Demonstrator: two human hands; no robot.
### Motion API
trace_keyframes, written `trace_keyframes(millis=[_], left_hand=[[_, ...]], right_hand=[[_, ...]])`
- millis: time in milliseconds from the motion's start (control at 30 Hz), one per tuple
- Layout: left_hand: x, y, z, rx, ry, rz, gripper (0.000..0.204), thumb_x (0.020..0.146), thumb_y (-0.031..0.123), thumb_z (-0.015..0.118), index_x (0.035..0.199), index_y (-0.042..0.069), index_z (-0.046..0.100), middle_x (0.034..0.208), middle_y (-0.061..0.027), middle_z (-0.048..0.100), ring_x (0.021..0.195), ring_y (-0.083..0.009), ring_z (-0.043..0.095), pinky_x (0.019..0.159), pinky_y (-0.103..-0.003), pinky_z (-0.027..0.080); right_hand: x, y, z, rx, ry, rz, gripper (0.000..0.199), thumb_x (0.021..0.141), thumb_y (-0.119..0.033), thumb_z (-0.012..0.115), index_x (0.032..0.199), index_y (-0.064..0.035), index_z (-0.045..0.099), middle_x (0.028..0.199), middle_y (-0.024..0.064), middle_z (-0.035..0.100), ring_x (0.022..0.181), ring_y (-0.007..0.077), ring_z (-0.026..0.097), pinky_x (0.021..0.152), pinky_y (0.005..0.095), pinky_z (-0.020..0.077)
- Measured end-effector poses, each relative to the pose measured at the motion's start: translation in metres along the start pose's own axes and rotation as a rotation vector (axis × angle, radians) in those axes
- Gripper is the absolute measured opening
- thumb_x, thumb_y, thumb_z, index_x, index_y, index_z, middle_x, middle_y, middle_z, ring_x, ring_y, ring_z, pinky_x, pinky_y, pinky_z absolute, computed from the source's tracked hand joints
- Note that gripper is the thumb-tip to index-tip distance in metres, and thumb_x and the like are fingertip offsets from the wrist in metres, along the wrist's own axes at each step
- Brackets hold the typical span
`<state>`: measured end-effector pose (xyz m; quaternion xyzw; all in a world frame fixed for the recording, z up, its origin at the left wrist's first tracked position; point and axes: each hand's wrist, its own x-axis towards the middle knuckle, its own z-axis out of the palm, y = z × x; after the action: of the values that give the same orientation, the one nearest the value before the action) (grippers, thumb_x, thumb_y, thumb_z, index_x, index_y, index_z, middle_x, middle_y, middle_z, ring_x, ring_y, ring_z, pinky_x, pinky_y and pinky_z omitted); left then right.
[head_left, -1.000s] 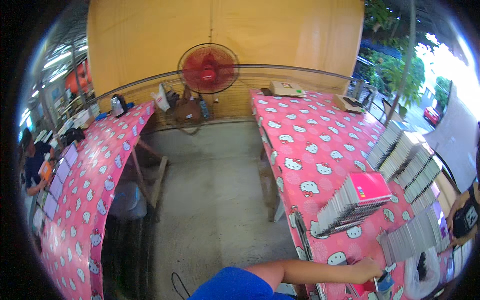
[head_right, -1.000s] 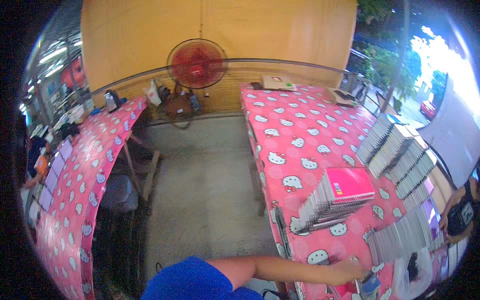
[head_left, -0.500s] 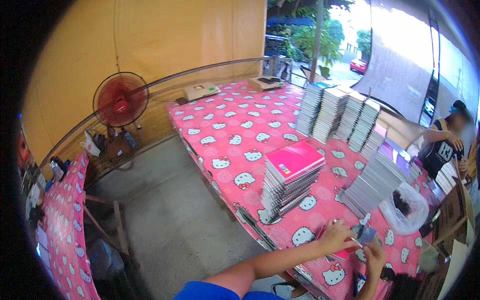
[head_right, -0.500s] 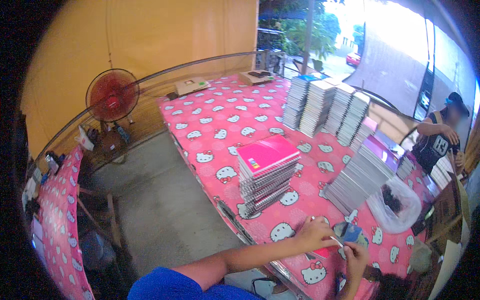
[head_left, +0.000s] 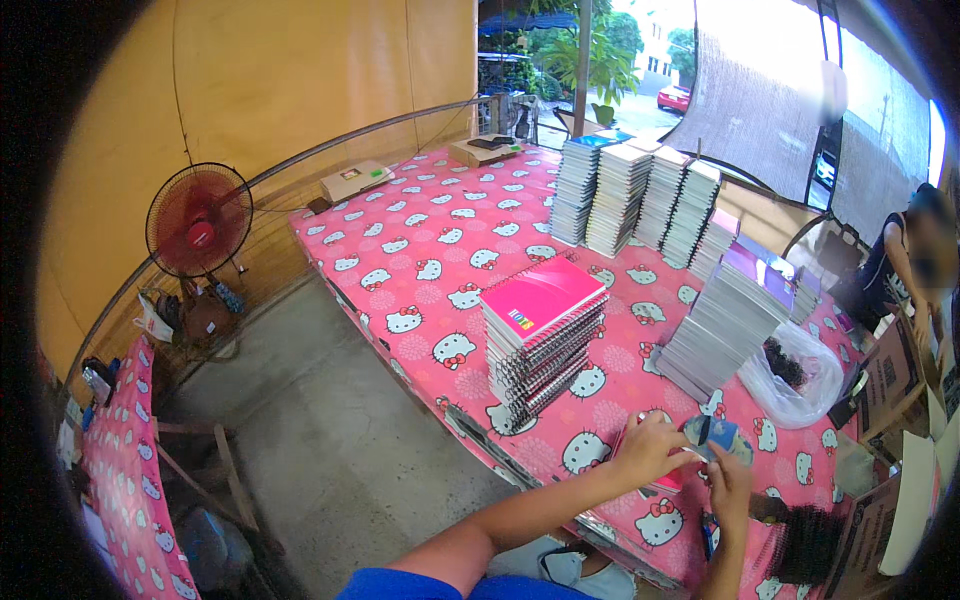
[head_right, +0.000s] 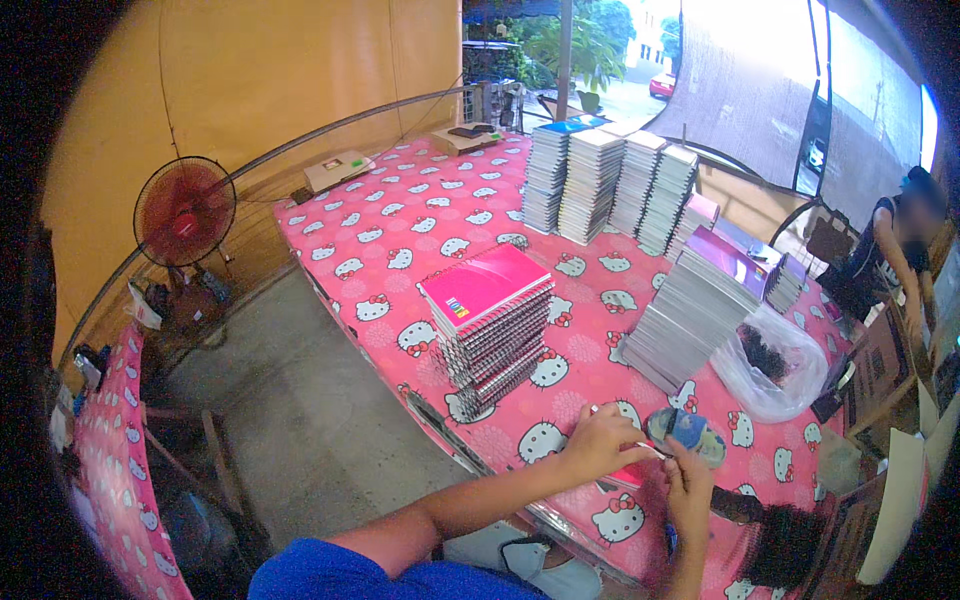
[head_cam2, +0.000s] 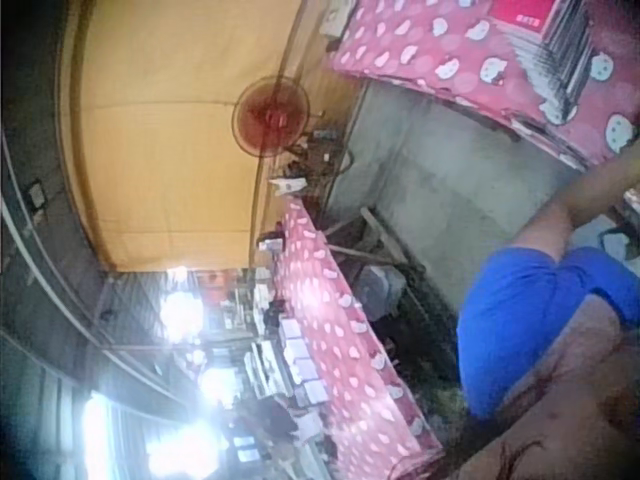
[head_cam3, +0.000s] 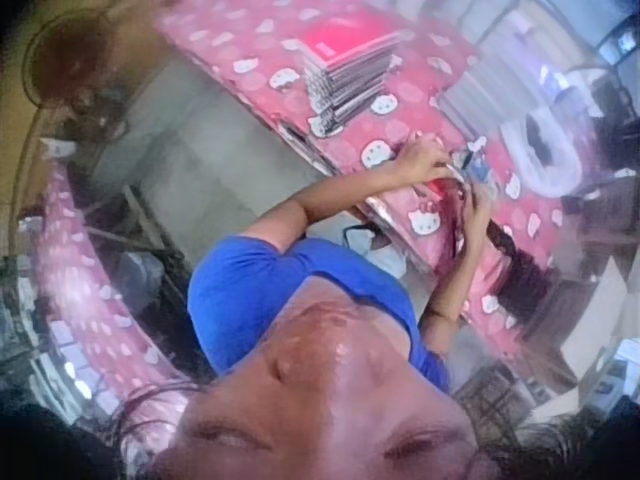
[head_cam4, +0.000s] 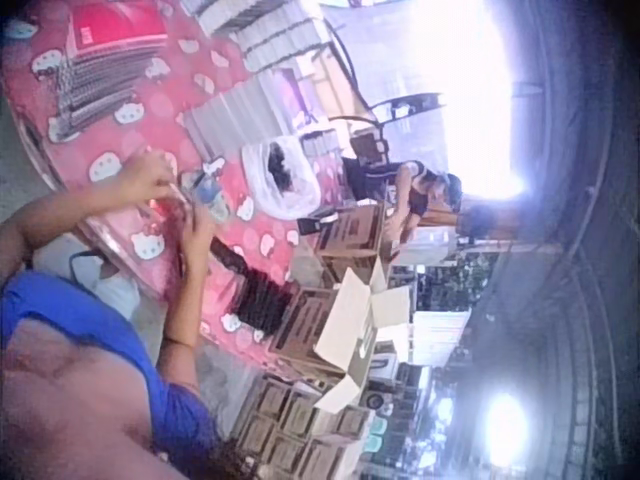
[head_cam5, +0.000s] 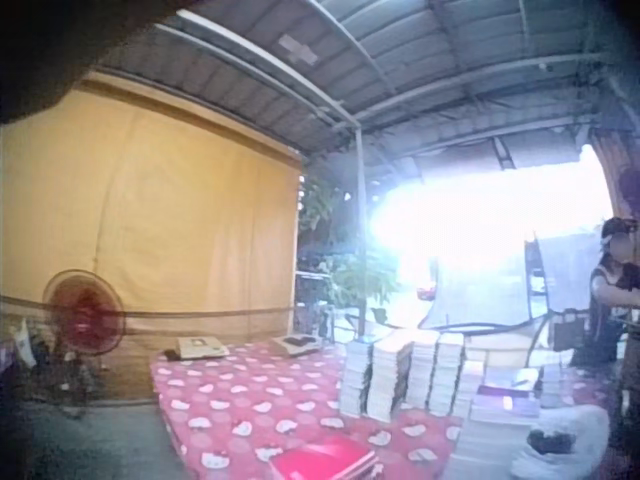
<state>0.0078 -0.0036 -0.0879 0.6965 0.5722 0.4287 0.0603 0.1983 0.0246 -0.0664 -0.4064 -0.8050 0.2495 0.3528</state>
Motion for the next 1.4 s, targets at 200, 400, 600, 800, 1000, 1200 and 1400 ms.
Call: trace_keyframes(millis=[200,400,600,800,1000,1200,1400], left_hand=[[-0.004,0.002,0.003,-0.002,-0.023,0.008,0.026,0.074,0.041,0.07,0.083,0.017,0.072,0.082,0.0037,0.066,0.091,-0.019,0.053,0.081,-0.045,0.035],[-0.001,-0.003,0.003,-0.073,-0.023,0.004,0.026,0.074,0.035,0.073,0.092,0.017,0.071,0.088,-0.0018,0.066,0.091,-0.0231,0.055,0.081,-0.047,0.036],[-0.003,-0.01,-0.006,-0.003,-0.059,0.032,0.026,0.071,0.03,0.076,0.09,0.014,0.07,0.085,-0.0051,0.066,0.088,-0.0243,0.058,0.078,-0.04,0.041],[0.002,0.0,-0.003,-0.055,-0.062,0.008,0.022,0.069,0.023,0.077,0.086,0.011,0.07,0.083,-0.0053,0.066,0.083,-0.0245,0.059,0.076,-0.041,0.042],[-0.002,-0.004,-0.005,-0.078,-0.066,0.002,0.02,0.071,0.027,0.075,0.083,0.013,0.069,0.077,-0.003,0.063,0.084,-0.0232,0.056,0.078,-0.043,0.037],[-0.002,-0.001,-0.01,-0.132,-0.102,0.033,0.023,0.069,0.026,0.078,0.084,0.013,0.069,0.074,-0.0029,0.063,0.084,-0.0232,0.056,0.078,-0.041,0.037],[0.008,-0.004,-0.003,-0.112,0.019,0.142,0.028,0.062,0.024,0.083,0.08,0.009,0.068,0.079,-0.006,0.064,0.078,-0.0241,0.059,0.071,-0.038,0.044]], right_hand=[[-0.009,0.008,-0.001,-0.061,0.01,-0.019,0.023,0.079,-0.014,0.067,0.095,-0.0005,0.058,0.081,0.0125,0.057,0.073,0.0251,0.055,0.065,0.0335,0.0426],[0.0,-0.003,-0.002,-0.237,-0.097,-0.004,0.029,0.082,-0.023,0.066,0.1,-0.0012,0.06,0.089,0.0166,0.056,0.081,0.0342,0.057,0.069,0.0419,0.0443],[0.005,-0.009,0.012,-0.157,-0.033,-0.041,0.024,0.082,-0.022,0.064,0.093,-0.0025,0.056,0.087,0.015,0.052,0.08,0.0347,0.055,0.068,0.0424,0.0439],[-0.004,-0.014,0.012,-0.189,0.142,-0.037,0.02,0.079,-0.018,0.066,0.081,-0.0024,0.053,0.081,0.0144,0.051,0.077,0.0355,0.055,0.063,0.0446,0.044],[-0.001,-0.019,0.013,-0.137,0.087,0.083,0.018,0.075,-0.014,0.071,0.081,-0.002,0.059,0.081,0.0132,0.054,0.076,0.0311,0.057,0.065,0.0401,0.0439],[0.023,0.07,-0.039,-0.319,0.067,-0.021,0.038,0.076,-0.022,0.072,0.105,-0.0021,0.058,0.094,0.0154,0.062,0.089,0.0384,0.059,0.078,0.0442,0.0475],[0.028,0.108,-0.028,-0.515,-0.128,0.249,0.053,0.065,-0.012,0.075,0.112,-0.0006,0.054,0.097,0.0138,0.062,0.094,0.0313,0.06,0.083,0.0395,0.0478]])
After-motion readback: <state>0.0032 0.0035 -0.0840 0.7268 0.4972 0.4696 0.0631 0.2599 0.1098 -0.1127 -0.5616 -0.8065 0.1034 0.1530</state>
